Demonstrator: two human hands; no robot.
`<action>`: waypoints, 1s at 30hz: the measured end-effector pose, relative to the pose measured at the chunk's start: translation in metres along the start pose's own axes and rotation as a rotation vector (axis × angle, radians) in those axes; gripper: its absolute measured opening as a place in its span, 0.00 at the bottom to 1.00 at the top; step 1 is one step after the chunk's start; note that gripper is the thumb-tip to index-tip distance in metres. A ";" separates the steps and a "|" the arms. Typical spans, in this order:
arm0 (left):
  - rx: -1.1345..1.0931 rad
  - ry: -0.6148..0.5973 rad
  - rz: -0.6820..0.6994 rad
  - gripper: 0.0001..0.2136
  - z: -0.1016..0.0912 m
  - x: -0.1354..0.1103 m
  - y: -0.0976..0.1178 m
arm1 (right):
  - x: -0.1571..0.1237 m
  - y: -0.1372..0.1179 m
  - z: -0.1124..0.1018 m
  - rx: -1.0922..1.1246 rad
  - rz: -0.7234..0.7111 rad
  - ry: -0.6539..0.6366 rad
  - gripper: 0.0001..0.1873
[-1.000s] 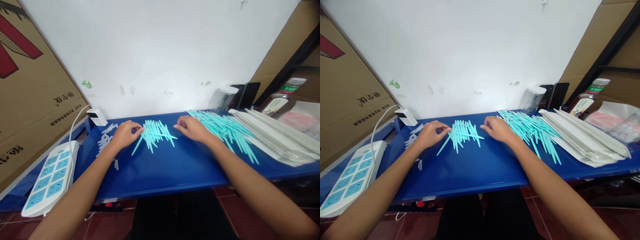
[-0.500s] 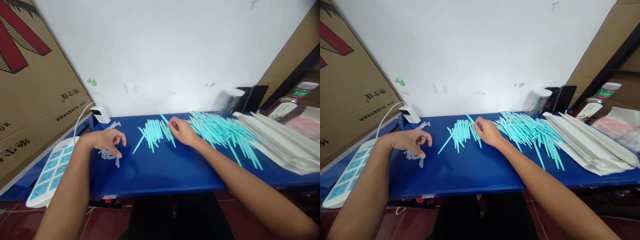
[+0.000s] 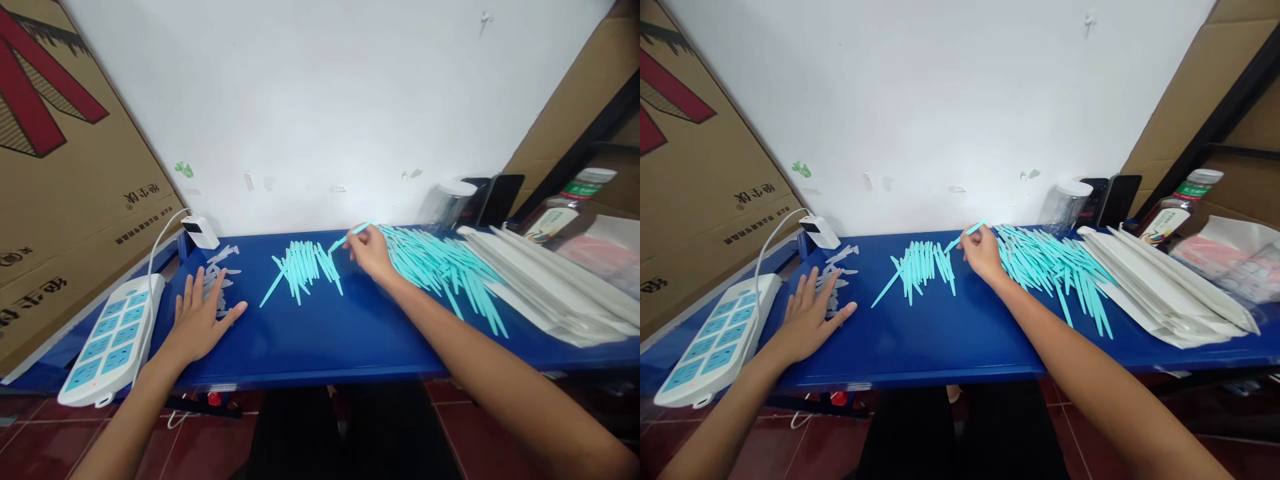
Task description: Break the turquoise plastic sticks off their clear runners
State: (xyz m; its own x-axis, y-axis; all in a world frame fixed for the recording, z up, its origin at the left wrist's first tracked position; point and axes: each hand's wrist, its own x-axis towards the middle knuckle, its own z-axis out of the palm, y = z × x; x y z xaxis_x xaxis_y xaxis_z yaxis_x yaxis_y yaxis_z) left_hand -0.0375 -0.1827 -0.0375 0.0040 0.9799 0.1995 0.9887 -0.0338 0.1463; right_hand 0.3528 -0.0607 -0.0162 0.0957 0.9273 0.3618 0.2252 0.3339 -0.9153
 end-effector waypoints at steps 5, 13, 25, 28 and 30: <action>-0.026 -0.126 -0.001 0.41 0.007 0.031 -0.009 | -0.011 -0.002 -0.003 -0.351 -0.165 -0.138 0.06; -0.087 0.039 0.091 0.30 0.004 0.053 0.009 | -0.029 -0.019 -0.003 -0.726 -0.161 -0.445 0.19; -0.126 0.165 0.231 0.16 0.017 0.076 0.016 | -0.035 -0.029 0.046 -1.141 0.112 -0.400 0.28; -0.130 0.122 0.262 0.17 0.013 0.074 0.019 | -0.035 -0.026 0.052 -1.135 0.132 -0.405 0.23; -0.118 0.092 0.279 0.18 0.010 0.072 0.021 | -0.033 -0.024 0.052 -1.129 0.143 -0.417 0.21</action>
State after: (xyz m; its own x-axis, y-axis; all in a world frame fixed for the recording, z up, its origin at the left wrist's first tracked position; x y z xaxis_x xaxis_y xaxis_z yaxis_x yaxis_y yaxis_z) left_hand -0.0153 -0.1106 -0.0300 0.2534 0.9078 0.3342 0.9271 -0.3265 0.1841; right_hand 0.2934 -0.0905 -0.0156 -0.0842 0.9964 -0.0046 0.9769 0.0817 -0.1975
